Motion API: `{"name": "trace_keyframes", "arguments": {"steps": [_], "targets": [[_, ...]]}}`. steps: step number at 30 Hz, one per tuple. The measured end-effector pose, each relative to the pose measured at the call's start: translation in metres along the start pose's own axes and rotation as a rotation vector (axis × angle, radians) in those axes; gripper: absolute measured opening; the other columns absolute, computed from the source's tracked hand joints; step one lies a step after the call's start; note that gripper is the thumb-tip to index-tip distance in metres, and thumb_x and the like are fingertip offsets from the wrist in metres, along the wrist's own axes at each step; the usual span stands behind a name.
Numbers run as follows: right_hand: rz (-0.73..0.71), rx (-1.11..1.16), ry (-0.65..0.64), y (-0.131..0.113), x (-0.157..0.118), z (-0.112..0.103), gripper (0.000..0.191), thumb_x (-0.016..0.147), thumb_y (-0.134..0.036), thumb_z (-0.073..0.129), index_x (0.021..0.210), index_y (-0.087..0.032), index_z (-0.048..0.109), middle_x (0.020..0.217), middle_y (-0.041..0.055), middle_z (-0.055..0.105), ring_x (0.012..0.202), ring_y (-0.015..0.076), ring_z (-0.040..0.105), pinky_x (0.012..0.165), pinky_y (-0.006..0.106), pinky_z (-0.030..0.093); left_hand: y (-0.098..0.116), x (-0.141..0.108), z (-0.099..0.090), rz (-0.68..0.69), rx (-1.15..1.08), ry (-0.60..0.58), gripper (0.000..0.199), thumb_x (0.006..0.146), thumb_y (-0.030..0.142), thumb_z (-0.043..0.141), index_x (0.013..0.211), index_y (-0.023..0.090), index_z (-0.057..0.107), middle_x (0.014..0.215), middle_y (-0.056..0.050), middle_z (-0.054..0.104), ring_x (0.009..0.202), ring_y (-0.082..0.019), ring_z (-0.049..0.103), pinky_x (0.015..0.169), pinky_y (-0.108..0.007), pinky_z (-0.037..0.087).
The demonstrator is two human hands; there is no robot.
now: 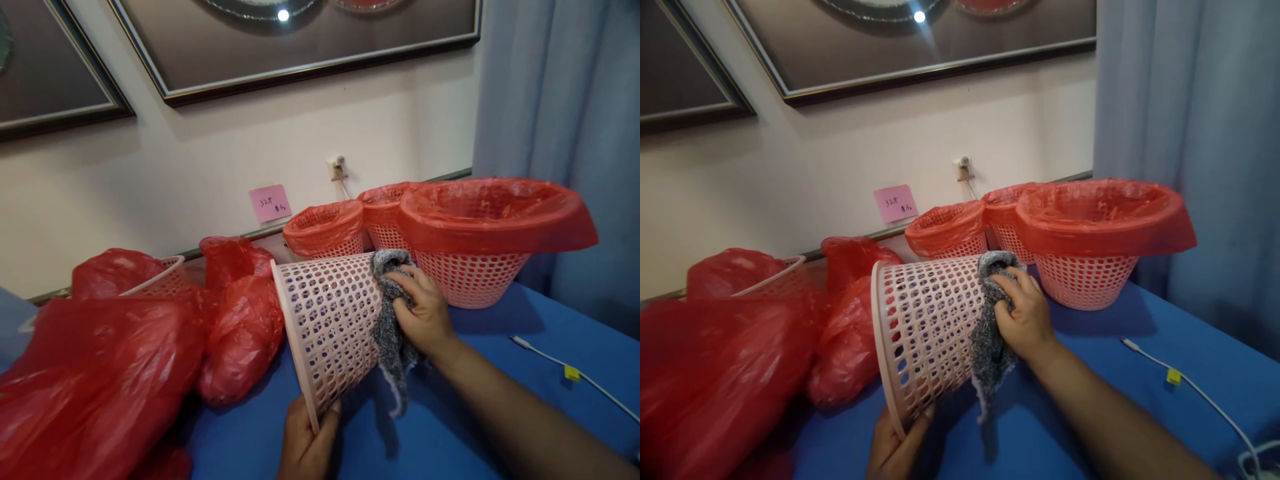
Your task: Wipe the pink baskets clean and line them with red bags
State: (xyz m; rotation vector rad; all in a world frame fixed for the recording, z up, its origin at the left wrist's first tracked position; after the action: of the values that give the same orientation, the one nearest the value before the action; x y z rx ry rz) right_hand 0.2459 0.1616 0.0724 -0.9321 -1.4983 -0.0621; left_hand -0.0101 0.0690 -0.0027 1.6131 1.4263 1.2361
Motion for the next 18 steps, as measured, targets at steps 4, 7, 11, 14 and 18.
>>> {"name": "trace_keyframes", "arguments": {"steps": [4, 7, 11, 14, 18], "targets": [[-0.24, 0.123, -0.114, -0.054, -0.015, 0.002, 0.051, 0.08, -0.01, 0.055, 0.126, -0.023, 0.071, 0.13, 0.0124, 0.064, 0.114, 0.0296, 0.067, 0.097, 0.049, 0.061, 0.003, 0.0, -0.001, 0.021, -0.036, 0.003, 0.043, 0.095, 0.058, 0.069, 0.11, 0.021, 0.087, 0.118, -0.014, 0.083, 0.117, -0.036, 0.075, 0.113, -0.048, 0.055], [-0.431, 0.255, -0.248, -0.101, -0.036, 0.008, 0.05, 0.079, -0.015, 0.055, 0.126, -0.023, 0.071, 0.118, 0.0115, 0.066, 0.092, 0.0261, 0.065, 0.077, 0.042, 0.062, 0.003, 0.001, 0.0, 0.017, -0.055, -0.006, 0.041, 0.091, 0.056, 0.074, 0.11, 0.021, 0.087, 0.114, -0.014, 0.084, 0.117, -0.037, 0.075, 0.112, -0.048, 0.056], [-0.248, 0.127, -0.117, -0.061, -0.021, 0.008, 0.047, 0.08, -0.012, 0.055, 0.123, -0.023, 0.072, 0.12, 0.0119, 0.067, 0.103, 0.0288, 0.067, 0.088, 0.047, 0.062, -0.009, -0.001, -0.004, -0.068, -0.109, 0.083, 0.041, 0.09, 0.056, 0.075, 0.108, 0.021, 0.087, 0.118, -0.013, 0.083, 0.119, -0.037, 0.074, 0.114, -0.049, 0.054], [0.008, 0.003, 0.0, 0.002, -0.001, 0.003, 0.046, 0.08, -0.009, 0.054, 0.119, -0.024, 0.074, 0.124, 0.0112, 0.069, 0.113, 0.0308, 0.068, 0.1, 0.052, 0.059, -0.017, -0.002, -0.009, -0.053, -0.083, 0.136, 0.044, 0.087, 0.059, 0.077, 0.107, 0.022, 0.087, 0.121, -0.014, 0.083, 0.122, -0.038, 0.073, 0.116, -0.048, 0.052], [-0.044, 0.03, -0.037, -0.001, 0.004, 0.002, 0.045, 0.079, -0.009, 0.054, 0.117, -0.021, 0.074, 0.124, 0.013, 0.068, 0.113, 0.0318, 0.068, 0.099, 0.052, 0.059, -0.015, 0.001, -0.008, 0.007, -0.005, 0.055, 0.043, 0.092, 0.058, 0.071, 0.111, 0.023, 0.087, 0.122, -0.013, 0.082, 0.124, -0.036, 0.073, 0.115, -0.045, 0.053]]}}
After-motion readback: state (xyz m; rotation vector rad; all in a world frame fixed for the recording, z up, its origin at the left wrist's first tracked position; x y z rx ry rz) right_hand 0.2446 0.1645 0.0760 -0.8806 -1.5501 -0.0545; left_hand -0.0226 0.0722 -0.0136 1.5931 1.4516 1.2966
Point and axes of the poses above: each hand's wrist, its own x-axis towards the middle knuckle, its own z-axis out of the palm, y = z × x, the point moved 9 cm from there along x, towards the middle knuckle
